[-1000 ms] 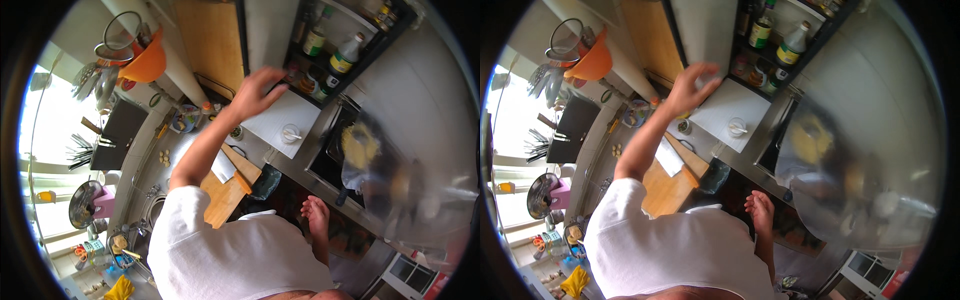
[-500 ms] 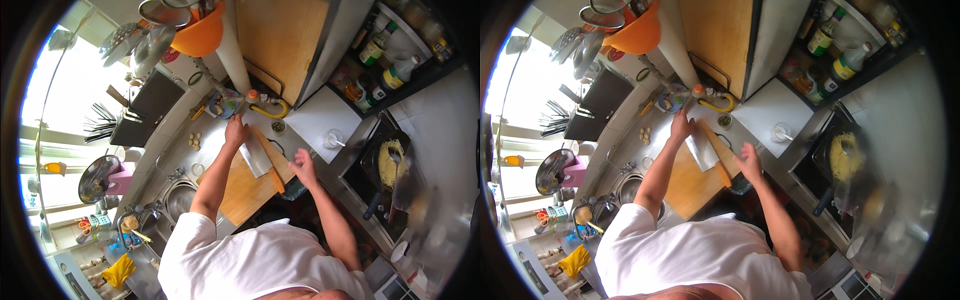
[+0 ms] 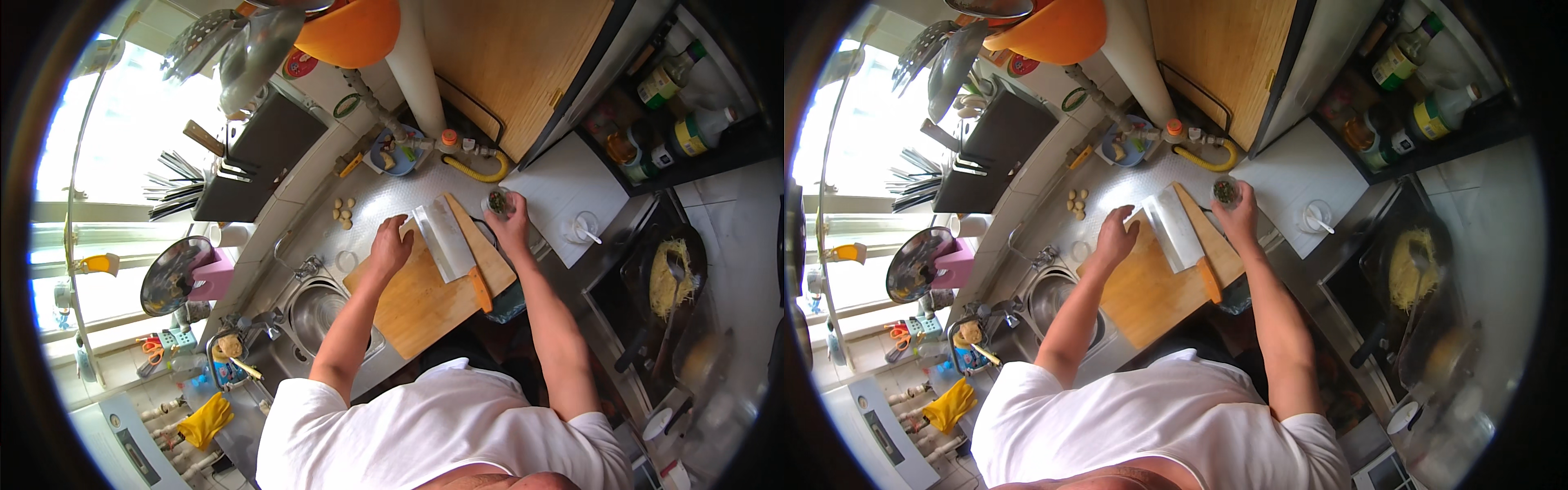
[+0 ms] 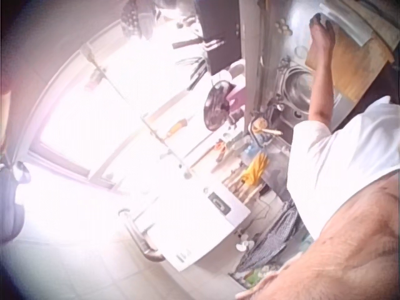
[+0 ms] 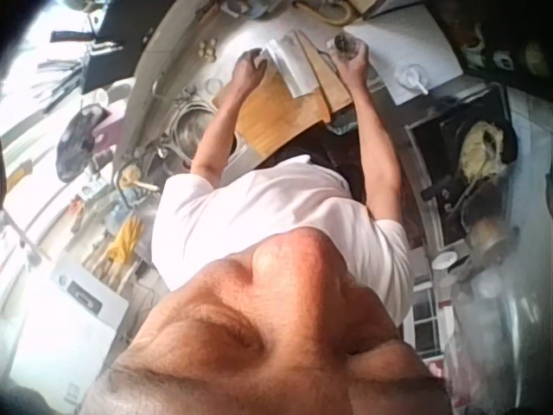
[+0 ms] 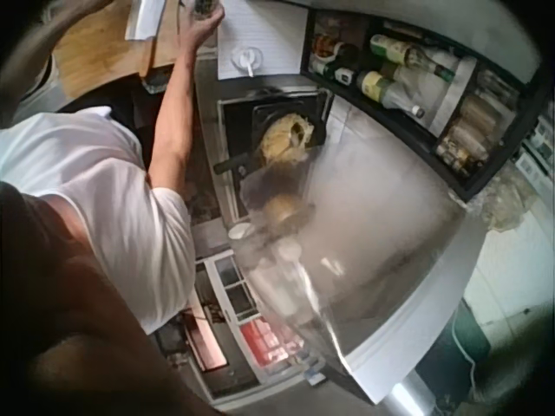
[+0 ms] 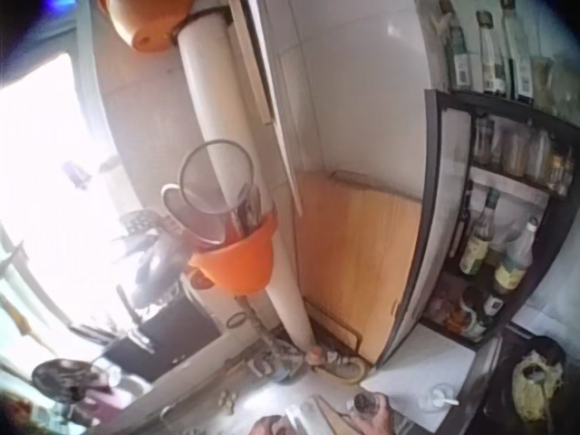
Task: The person cooks noodles in a pan on the stove, adding oil and seasoning from small containers. They stir the noodles with a spatula, then wash a knife and cutting board at the sink before returning to stir the noodles again.
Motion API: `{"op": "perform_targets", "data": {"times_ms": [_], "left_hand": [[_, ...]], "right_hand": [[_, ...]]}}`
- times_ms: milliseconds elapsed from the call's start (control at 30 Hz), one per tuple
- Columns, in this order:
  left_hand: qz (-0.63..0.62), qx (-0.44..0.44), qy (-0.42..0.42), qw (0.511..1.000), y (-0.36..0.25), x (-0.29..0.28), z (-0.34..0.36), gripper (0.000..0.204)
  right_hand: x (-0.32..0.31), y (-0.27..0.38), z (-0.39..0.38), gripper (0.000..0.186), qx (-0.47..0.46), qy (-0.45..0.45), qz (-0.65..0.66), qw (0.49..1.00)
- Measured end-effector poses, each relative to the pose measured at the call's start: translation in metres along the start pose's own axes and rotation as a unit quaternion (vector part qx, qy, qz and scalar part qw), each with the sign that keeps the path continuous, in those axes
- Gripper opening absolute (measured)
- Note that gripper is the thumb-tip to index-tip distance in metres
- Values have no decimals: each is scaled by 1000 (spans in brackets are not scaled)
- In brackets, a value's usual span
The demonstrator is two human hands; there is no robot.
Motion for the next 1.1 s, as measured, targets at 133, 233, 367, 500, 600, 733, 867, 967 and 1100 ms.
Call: {"op": "perform_targets", "data": {"times_ms": [133, 233, 367, 500, 600, 733, 867, 967, 1100], "left_hand": [[-49, 4, 14, 999, -11, 16, -10, 36], [-92, 11, 54, 994, -37, 27, -16, 33], [-132, 78, 147, 977, -81, 52, -36, 32], [-74, 212, 179, 958, -115, 63, -64, 31], [-12, 123, 116, 986, -78, 53, -67, 32], [265, -99, -88, 955, 74, 5, -40, 56], [257, -305, 9, 917, 146, -49, -33, 78], [207, -326, 41, 921, 183, -44, -35, 78], [149, -304, 63, 939, 182, -49, -29, 80]], "right_hand": [[-52, 27, -58, 66, -21, 10, -12, 1000], [-92, 35, -115, 74, -21, 19, -16, 999], [-132, 50, -181, 72, 4, -7, -20, 1000], [-149, 46, -227, 74, 41, -38, 7, 998], [-154, 50, -236, 76, 39, -23, -9, 999], [-150, 70, -230, 76, 12, -18, -12, 1000], [-137, 83, -217, 75, -5, 2, -2, 1000], [-123, 91, -207, 73, -15, 31, 19, 999], [-95, 112, -193, 72, -33, 54, 45, 997]]}}
Point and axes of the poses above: each hand's wrist, its own z-axis towards the middle knuckle, its own x-axis out of the palm, y = z × x, the point moved 4 cm from there along z, towards the middle knuckle, and after that the axes turned 1 degree about z, right-handed, at the moved point
